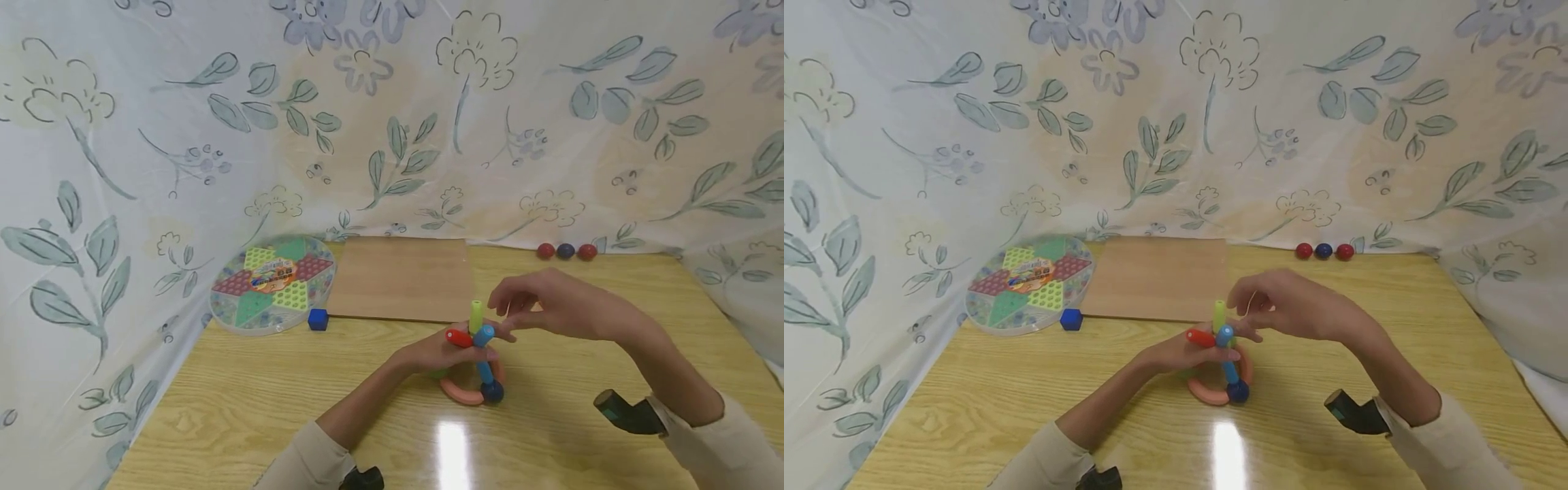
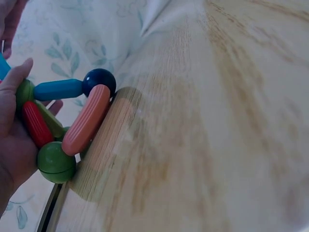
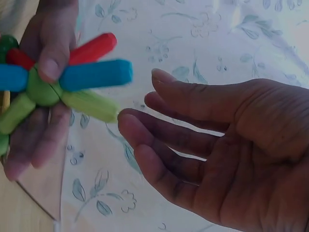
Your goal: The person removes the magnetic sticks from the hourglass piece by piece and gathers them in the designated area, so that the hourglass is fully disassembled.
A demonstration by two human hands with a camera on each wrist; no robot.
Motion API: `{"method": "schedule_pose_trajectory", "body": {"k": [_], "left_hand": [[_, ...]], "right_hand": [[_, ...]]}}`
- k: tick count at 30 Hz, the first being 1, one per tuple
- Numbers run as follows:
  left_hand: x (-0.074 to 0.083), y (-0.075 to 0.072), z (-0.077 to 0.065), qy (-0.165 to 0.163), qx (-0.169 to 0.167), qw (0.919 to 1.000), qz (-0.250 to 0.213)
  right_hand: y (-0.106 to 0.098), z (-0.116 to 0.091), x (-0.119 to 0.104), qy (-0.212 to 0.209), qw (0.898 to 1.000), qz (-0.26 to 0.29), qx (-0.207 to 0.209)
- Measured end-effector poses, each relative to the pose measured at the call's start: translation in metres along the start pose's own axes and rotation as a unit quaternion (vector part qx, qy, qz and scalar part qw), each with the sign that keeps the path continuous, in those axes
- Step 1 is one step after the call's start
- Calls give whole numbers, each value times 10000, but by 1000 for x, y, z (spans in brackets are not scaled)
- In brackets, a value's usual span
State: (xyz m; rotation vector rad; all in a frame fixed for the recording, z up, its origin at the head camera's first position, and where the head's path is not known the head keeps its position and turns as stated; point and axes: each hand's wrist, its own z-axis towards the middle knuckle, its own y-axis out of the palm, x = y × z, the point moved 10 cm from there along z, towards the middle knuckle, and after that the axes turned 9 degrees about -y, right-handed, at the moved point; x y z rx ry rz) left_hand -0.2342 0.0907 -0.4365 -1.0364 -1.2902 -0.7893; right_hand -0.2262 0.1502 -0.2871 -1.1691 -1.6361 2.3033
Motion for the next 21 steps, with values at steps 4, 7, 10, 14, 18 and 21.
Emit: {"method": "schedule_pose_trajectory", "body": {"k": [4, 7, 10, 14, 18, 21], "left_hand": [[12, 3, -5, 172, -174, 9996, -111], [18, 5, -6, 279, -272, 9991, -169], [20, 6, -7, 361, -296, 9987, -184], [18, 6, -8, 336, -297, 9988, -196], [15, 4, -7, 264, -197, 9994, -143], [15, 3, -6, 268, -122, 9995, -127]], "right_hand": [[16, 3, -9, -245, 9985, 405, -264], [22, 6, -12, -369, 9976, 518, -284], [26, 7, -12, -356, 9977, 503, -286], [30, 8, -11, -437, 9975, 482, -274], [33, 9, -10, -562, 9970, 469, -233], [36, 10, -9, -557, 9971, 465, -248]]}}
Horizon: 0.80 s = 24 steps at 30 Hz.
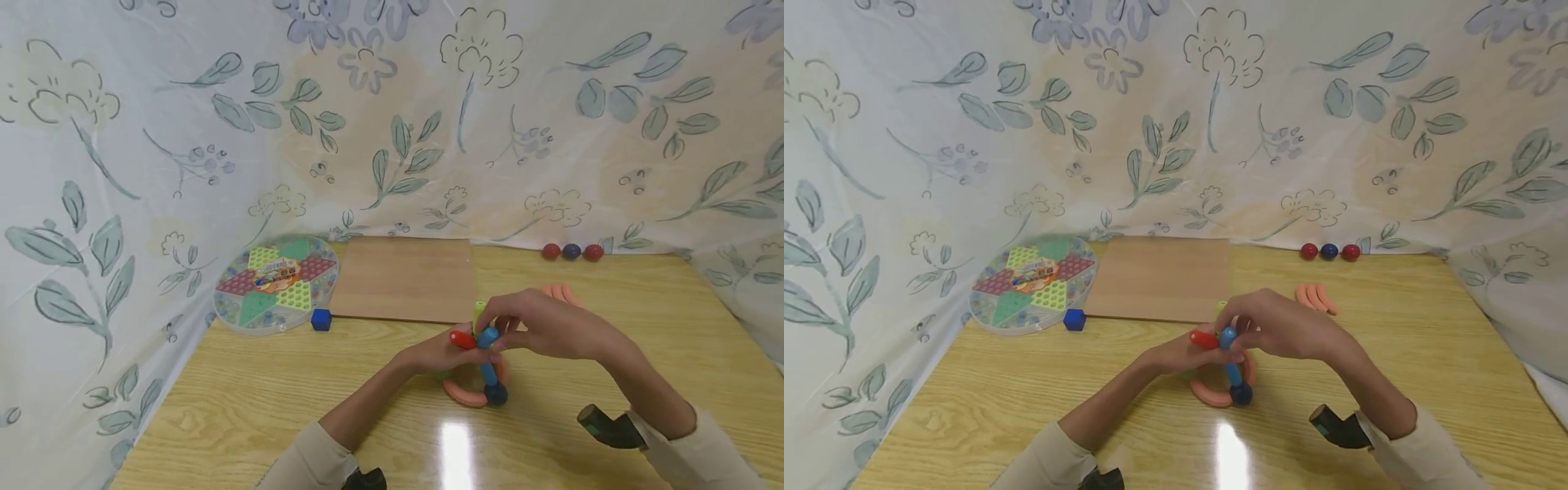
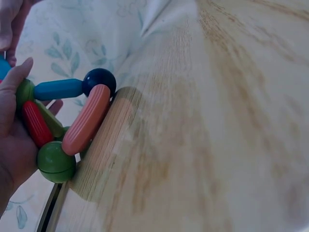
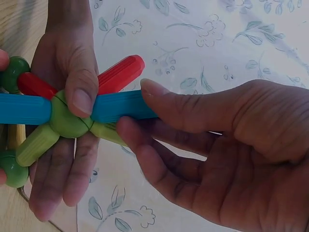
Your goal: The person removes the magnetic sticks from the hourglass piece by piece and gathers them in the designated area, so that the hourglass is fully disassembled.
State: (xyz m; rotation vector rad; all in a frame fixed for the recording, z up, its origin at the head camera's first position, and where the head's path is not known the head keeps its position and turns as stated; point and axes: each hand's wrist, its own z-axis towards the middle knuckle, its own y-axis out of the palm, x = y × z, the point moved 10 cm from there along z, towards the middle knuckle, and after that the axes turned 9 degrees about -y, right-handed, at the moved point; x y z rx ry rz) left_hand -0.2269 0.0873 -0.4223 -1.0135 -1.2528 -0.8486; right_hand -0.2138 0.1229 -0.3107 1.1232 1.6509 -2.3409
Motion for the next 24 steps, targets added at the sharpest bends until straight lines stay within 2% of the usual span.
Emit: {"method": "schedule_pose_trajectory", "body": {"k": [6, 13, 17, 24], "left_hand": [[2, 2, 1, 82, -93, 9998, -155], [1, 3, 0, 10, -151, 9997, -198], [5, 2, -1, -69, -142, 9998, -90], [-10, -4, 6, -163, 94, 9998, 53]], "right_hand": [[2, 2, -1, 75, 10000, -51, -34], [1, 4, -2, 159, 9999, -57, 9], [-9, 3, -6, 194, 9996, -134, 167], [-32, -4, -5, 471, 9953, -562, 626]]}}
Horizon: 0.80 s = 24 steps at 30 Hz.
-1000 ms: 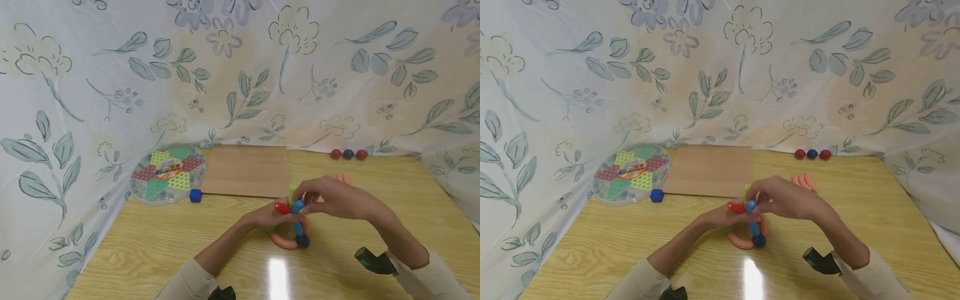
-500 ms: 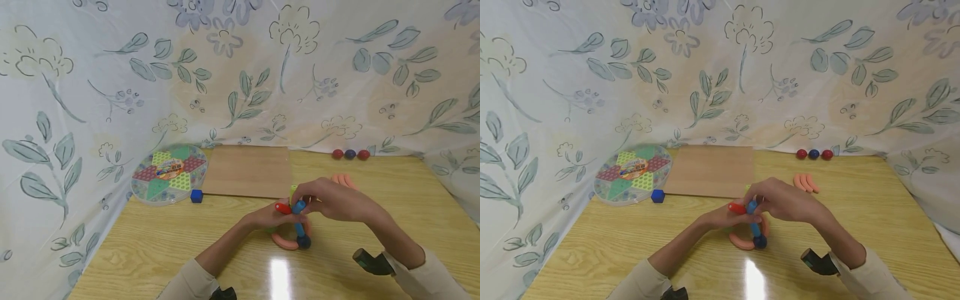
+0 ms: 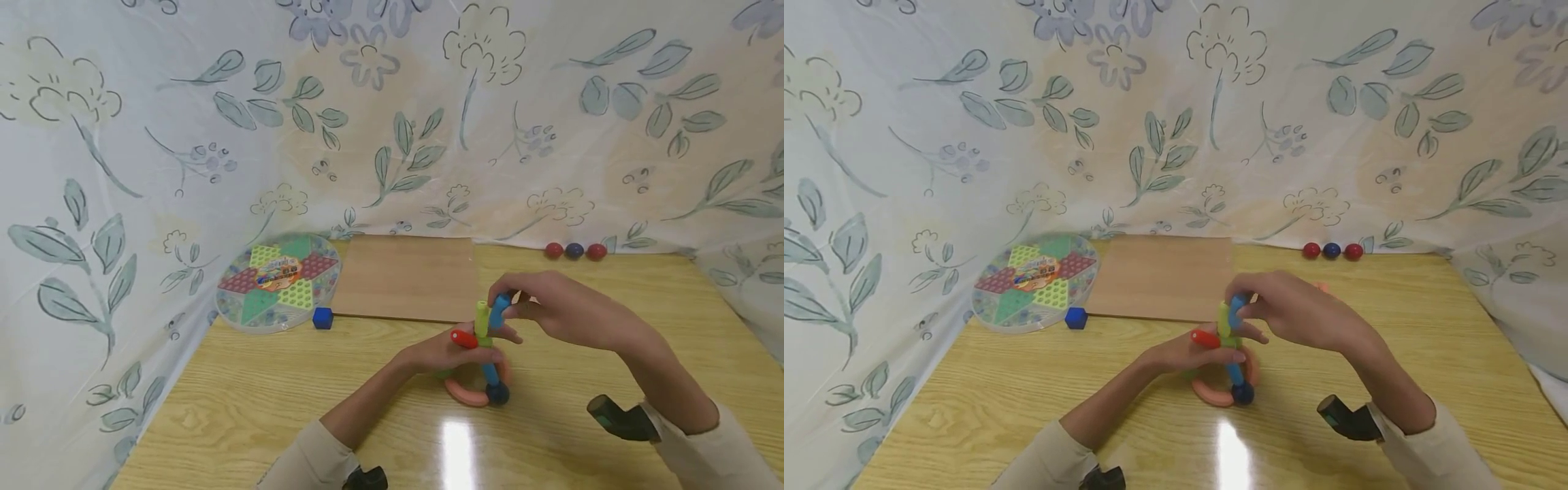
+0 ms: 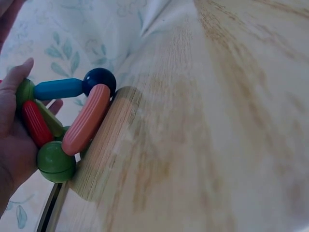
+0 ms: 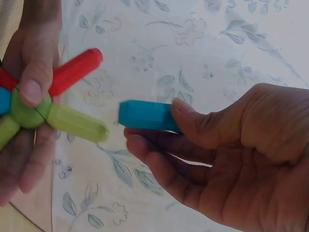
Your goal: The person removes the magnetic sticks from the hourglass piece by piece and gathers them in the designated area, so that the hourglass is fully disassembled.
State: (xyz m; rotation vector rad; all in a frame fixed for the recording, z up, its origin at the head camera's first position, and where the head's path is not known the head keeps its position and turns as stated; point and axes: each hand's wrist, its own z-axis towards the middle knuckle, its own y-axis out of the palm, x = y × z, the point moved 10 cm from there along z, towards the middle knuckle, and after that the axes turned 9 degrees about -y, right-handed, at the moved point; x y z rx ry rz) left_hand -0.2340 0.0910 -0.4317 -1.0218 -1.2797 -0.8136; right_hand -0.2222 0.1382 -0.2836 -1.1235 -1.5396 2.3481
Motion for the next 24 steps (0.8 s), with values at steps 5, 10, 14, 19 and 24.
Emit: {"method": "schedule_pose_trajectory", "body": {"k": [5, 10, 14, 19, 24], "left_hand": [[5, 1, -2, -10, 12, 10000, -27], [4, 0, -1, 92, -23, 9999, -57], [-5, -7, -1, 2, 157, 9997, 182], [-15, -16, -2, -204, 402, 9959, 788], [-18, -15, -4, -175, 371, 9882, 1473]], "right_hand": [[-17, -8, 6, -13, 9988, -234, 436], [-27, -20, 33, 633, 9961, -483, 379], [-24, -29, 64, 1193, 9914, -545, -26], [-1, -48, 109, 1830, 9795, -125, -827], [26, -74, 146, 2536, 9558, 546, -1383]]}}
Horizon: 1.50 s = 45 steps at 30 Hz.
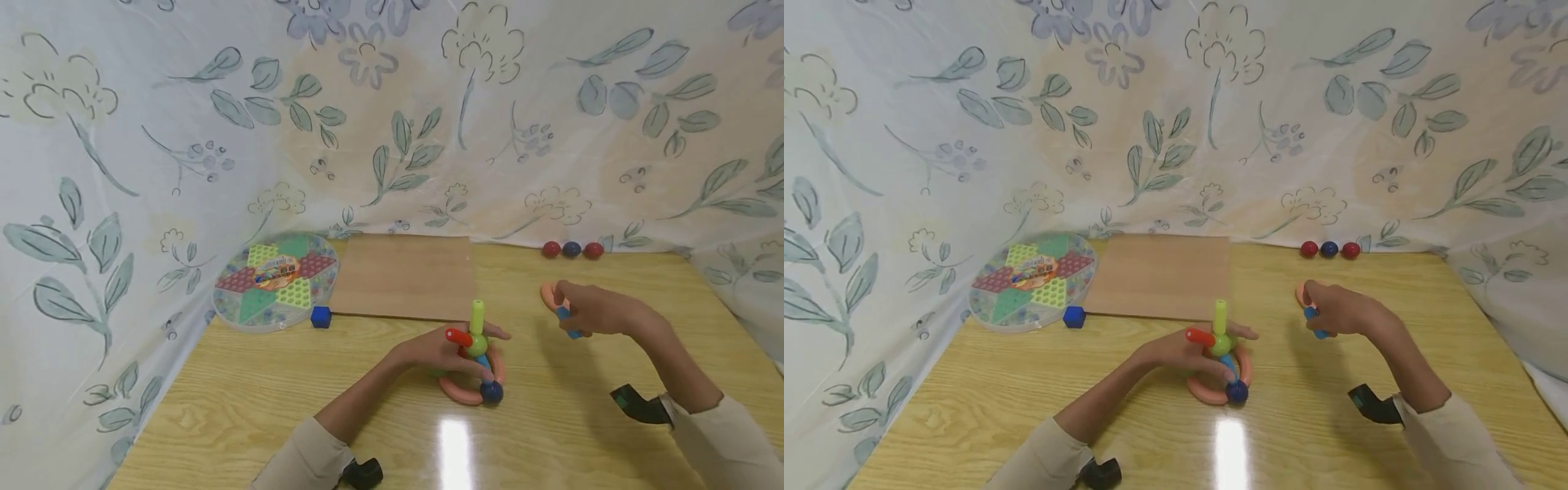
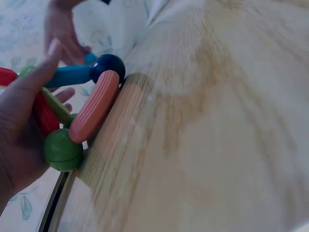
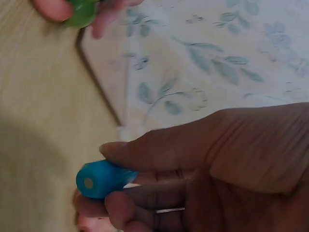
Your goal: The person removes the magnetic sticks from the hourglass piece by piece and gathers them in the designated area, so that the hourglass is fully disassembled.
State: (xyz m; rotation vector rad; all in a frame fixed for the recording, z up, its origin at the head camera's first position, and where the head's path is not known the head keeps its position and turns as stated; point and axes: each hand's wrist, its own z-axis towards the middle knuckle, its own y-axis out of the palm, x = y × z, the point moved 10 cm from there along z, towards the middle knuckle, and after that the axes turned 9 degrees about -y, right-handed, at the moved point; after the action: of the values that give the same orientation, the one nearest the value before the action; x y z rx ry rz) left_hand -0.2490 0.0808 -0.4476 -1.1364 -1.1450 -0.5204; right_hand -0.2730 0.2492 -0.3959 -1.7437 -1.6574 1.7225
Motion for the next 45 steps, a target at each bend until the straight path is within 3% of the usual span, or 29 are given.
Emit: {"method": "schedule_pose_trajectory", "body": {"k": [3, 9, 16, 22, 28, 33, 37, 39, 42, 45], "left_hand": [[-5, 0, -1, -75, -68, 9998, 155], [-10, 2, -1, -170, -194, 9994, 229], [-14, 1, 0, -218, -12, 9996, 199], [-17, 2, 0, -256, 91, 9995, 146], [-10, 8, 1, 11, -124, 9996, -243], [-10, 8, 3, -46, -37, 9999, 87], [-4, 10, 2, 141, -131, 9994, 274], [3, 11, 0, 262, -249, 9991, 213], [14, 9, -5, 195, -283, 9993, 131], [25, 10, -8, 270, -429, 9987, 68]], "right_hand": [[11, 6, 18, 274, 9993, 165, -182], [22, 14, 35, 542, 9978, -149, -346], [25, 16, 40, 755, 9960, -204, -428], [15, 16, 32, 749, 9931, -639, -635], [-18, 16, -21, -200, 9988, -406, 168], [-26, 18, -77, -1335, 9882, 84, 741], [-13, 24, -103, -1752, 9809, 263, 797], [-3, 28, -110, -1867, 9796, 356, 659], [8, 33, -117, -2046, 9764, 503, 477], [12, 36, -122, -2208, 9727, 515, 491]]}}
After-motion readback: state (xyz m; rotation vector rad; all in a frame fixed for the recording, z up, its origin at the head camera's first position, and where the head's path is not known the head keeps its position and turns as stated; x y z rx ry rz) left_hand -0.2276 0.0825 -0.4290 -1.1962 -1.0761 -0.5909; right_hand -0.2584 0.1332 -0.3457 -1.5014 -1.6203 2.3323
